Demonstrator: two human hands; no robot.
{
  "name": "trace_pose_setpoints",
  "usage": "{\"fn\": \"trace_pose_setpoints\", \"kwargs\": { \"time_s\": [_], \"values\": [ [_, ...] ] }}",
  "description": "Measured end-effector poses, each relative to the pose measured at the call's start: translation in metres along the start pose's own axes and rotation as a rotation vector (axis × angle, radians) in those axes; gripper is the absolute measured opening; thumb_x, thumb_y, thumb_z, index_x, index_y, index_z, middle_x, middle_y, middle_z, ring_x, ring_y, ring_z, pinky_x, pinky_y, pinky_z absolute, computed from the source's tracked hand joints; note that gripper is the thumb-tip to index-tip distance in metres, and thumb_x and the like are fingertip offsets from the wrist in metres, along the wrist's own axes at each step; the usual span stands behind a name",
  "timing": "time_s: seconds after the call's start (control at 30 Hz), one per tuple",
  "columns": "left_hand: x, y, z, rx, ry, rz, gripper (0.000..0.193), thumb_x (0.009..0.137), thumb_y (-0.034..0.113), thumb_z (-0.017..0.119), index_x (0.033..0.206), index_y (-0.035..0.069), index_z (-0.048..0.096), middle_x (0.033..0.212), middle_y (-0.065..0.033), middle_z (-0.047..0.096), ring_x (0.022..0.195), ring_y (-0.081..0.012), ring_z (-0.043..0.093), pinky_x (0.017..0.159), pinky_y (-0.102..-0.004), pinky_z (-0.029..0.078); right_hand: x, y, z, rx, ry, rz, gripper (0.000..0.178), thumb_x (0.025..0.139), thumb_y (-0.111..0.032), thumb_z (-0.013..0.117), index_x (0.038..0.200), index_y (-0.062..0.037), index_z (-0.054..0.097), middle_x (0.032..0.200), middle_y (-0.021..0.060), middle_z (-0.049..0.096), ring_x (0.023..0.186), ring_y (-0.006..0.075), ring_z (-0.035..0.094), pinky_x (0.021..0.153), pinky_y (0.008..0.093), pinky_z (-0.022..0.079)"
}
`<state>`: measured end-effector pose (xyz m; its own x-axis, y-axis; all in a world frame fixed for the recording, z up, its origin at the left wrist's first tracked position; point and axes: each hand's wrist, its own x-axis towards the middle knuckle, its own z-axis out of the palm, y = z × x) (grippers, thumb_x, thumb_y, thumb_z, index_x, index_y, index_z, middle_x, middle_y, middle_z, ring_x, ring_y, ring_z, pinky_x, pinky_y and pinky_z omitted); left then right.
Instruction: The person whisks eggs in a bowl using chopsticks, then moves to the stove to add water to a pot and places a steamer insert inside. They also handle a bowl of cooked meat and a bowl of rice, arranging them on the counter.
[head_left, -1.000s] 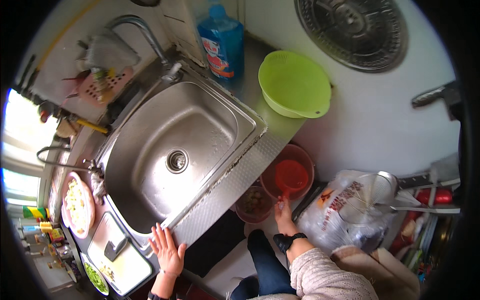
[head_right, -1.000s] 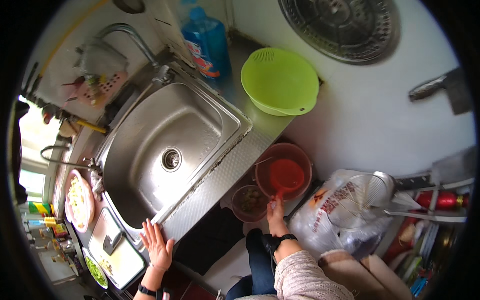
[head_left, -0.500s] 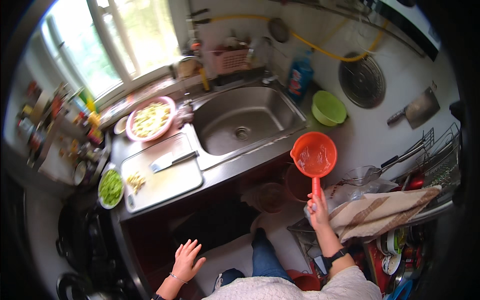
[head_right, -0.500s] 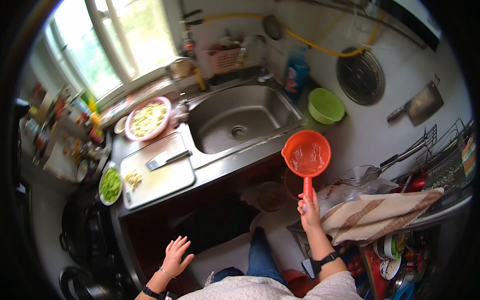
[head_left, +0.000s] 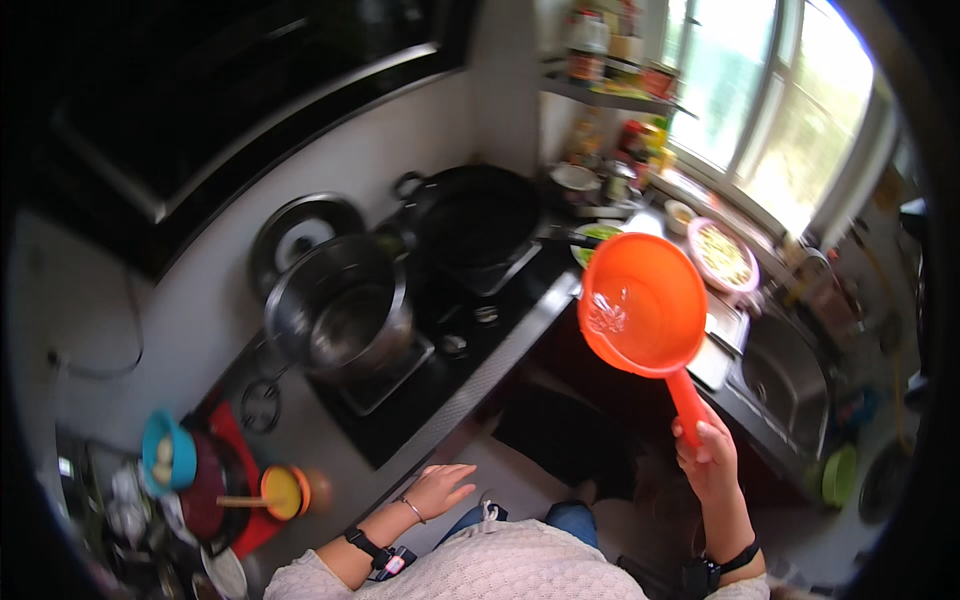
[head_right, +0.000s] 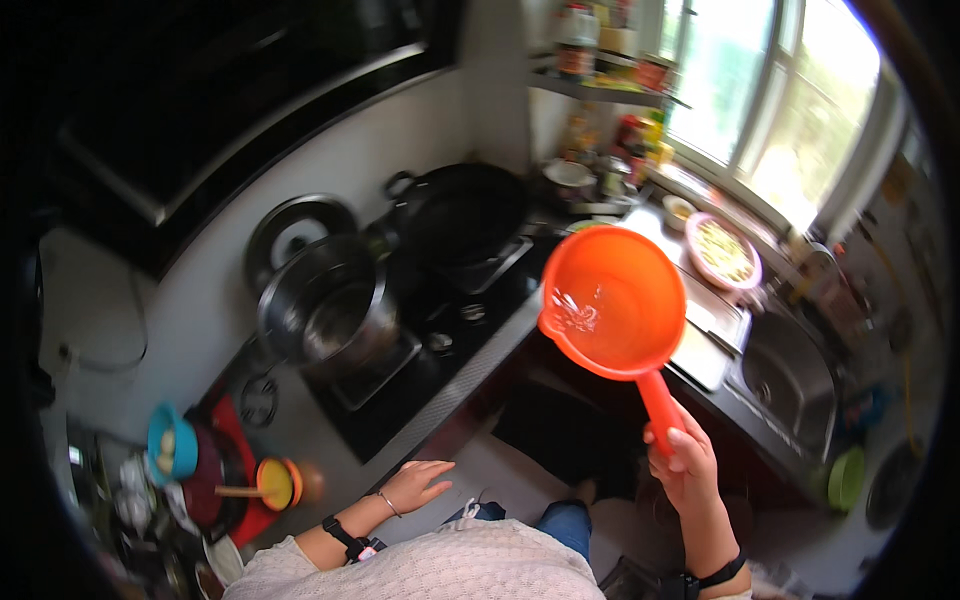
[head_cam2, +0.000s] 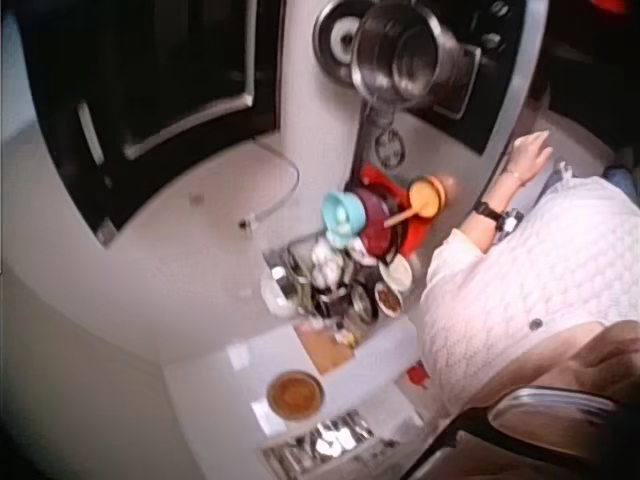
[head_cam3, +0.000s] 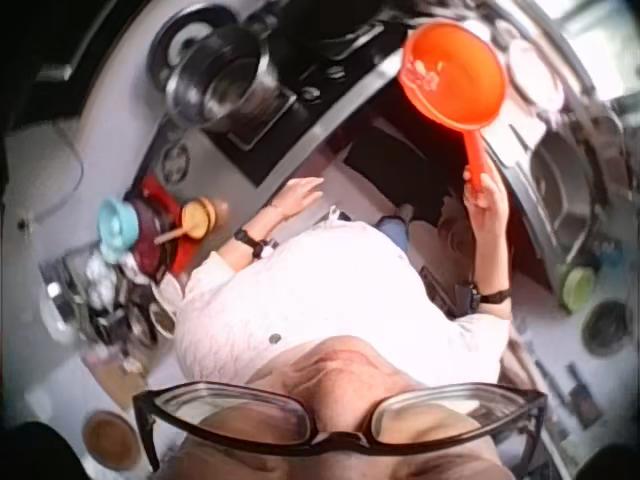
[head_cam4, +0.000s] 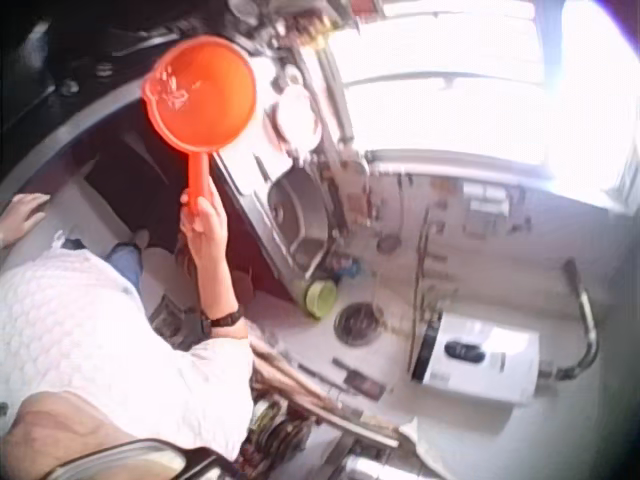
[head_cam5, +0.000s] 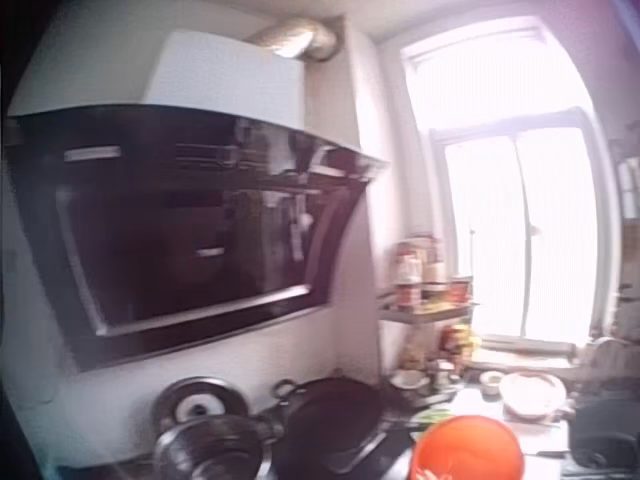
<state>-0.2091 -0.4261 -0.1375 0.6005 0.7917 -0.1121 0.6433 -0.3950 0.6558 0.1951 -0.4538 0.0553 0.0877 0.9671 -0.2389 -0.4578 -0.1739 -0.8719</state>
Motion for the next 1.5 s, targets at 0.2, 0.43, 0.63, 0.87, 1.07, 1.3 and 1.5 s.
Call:
{"fn": "trace_pose_setpoints", "kwargs": {
  "time_s": [0.2,0.43,0.63,0.87,1.07,1.3,1.5],
  "values": [
    [-0.093,-0.01,0.012,-0.083,0.251,-0.275,0.044,0.091,0.033,0.057,0.125,0.004,0.055,0.122,-0.0153,0.06,0.112,-0.0308,0.057,0.095,-0.0402,0.044,0.105,0.024,0.152,-0.03,-0.404,0.207,0.055,0.088,-0.023,0.06,0.136,-0.0021,0.042,0.089,0.0057,0.056,0.058,0.0055,0.043,0.048,0.0165,0.031],
    [-0.167,0.011,0.031,-0.216,0.458,-0.576,0.044,0.092,0.032,0.057,0.125,0.004,0.055,0.121,-0.0188,0.06,0.112,-0.0338,0.057,0.094,-0.0387,0.047,0.172,0.055,0.265,-0.332,-0.605,0.079,0.056,0.087,-0.012,0.058,0.139,0.0001,0.04,0.088,0.0044,0.055,0.057,0.0062,0.043,0.049,0.0184,0.033],
    [-0.181,0.011,0.058,-0.283,0.541,-0.657,0.043,0.092,0.032,0.058,0.123,0.003,0.056,0.12,-0.0191,0.06,0.111,-0.0337,0.058,0.094,-0.0385,0.046,0.209,0.08,0.298,-0.768,-0.529,-0.161,0.06,0.085,-0.014,0.062,0.14,0.0006,0.04,0.084,0.0025,0.059,0.061,0.007,0.05,0.055,0.0213,0.041],
    [-0.175,0.003,0.052,-0.283,0.542,-0.661,0.042,0.092,0.03,0.058,0.123,0.002,0.056,0.12,-0.0177,0.061,0.112,-0.0315,0.058,0.095,-0.0368,0.046,0.223,0.081,0.304,-1.03,-0.509,-0.387,0.058,0.085,-0.018,0.065,0.137,-0.0009,0.045,0.093,0.0096,0.066,0.071,0.0122,0.06,0.067,0.0251,0.049],
    [-0.171,-0.008,0.049,-0.289,0.538,-0.639,0.042,0.092,0.029,0.059,0.123,0.001,0.056,0.12,-0.0179,0.061,0.112,-0.0314,0.058,0.095,-0.0367,0.046,0.221,0.071,0.313,-1.01,-0.479,-0.392,0.056,0.087,-0.02,0.064,0.136,-0.0005,0.046,0.086,0.0077,0.066,0.068,0.0112,0.058,0.064,0.0252,0.049],
    [-0.163,-0.015,0.04,-0.281,0.477,-0.612,0.042,0.091,0.029,0.059,0.123,0.002,0.057,0.12,-0.0178,0.061,0.112,-0.0312,0.058,0.095,-0.0365,0.046,0.227,0.064,0.295,0.003,-0.53,0.293,0.039,0.087,-0.018,0.062,0.119,0.0005,0.051,0.091,0.0104,0.058,0.058,0.0079,0.047,0.046,0.0179,0.035],
    [-0.127,-0.031,0.031,-0.242,0.33,-0.507,0.043,0.089,0.032,0.06,0.122,0.004,0.058,0.118,-0.019,0.062,0.109,-0.0335,0.059,0.093,-0.039,0.047,0.186,0.024,0.201,0.432,-0.518,0.368,0.039,0.092,-0.029,0.057,0.105,0.0068,0.05,0.068,0.0033,0.051,0.052,0.0046,0.041,0.041,0.0141,0.03]
  ]
}}
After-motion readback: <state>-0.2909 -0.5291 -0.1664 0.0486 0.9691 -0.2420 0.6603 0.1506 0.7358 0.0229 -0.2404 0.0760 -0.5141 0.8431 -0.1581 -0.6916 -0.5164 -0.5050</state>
